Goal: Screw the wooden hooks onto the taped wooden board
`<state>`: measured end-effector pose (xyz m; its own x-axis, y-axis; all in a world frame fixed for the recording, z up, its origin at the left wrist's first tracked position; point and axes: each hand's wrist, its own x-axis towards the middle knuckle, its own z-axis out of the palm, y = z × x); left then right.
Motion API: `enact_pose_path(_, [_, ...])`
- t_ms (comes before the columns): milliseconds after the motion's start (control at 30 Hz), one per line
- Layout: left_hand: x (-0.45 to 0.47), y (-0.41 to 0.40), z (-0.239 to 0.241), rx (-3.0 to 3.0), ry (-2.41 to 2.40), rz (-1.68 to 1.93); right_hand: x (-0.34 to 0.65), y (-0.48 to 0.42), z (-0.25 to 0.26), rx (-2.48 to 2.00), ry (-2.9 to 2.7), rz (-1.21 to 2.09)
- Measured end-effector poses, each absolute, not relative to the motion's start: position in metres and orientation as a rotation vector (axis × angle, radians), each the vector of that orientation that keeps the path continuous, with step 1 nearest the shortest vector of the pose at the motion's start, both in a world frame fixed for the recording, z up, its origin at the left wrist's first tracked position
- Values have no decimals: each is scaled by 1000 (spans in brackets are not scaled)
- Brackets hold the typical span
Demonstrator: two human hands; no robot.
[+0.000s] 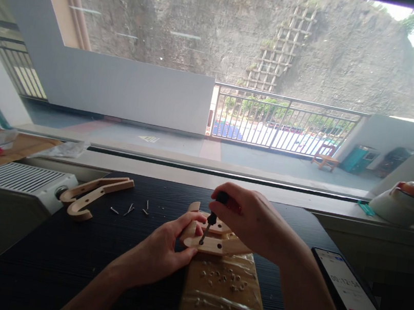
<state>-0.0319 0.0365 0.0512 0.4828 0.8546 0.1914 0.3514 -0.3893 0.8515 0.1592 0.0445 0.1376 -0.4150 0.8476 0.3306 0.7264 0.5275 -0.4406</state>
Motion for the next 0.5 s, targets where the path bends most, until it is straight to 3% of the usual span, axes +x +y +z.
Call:
enact_pose_path(233, [-31, 37, 50, 1966, 977, 825, 153, 49, 131, -1408, -2179, 176])
enact_pose_path(500, [-32, 37, 51, 1966, 1005, 811, 155, 41, 136, -1275, -2266, 271])
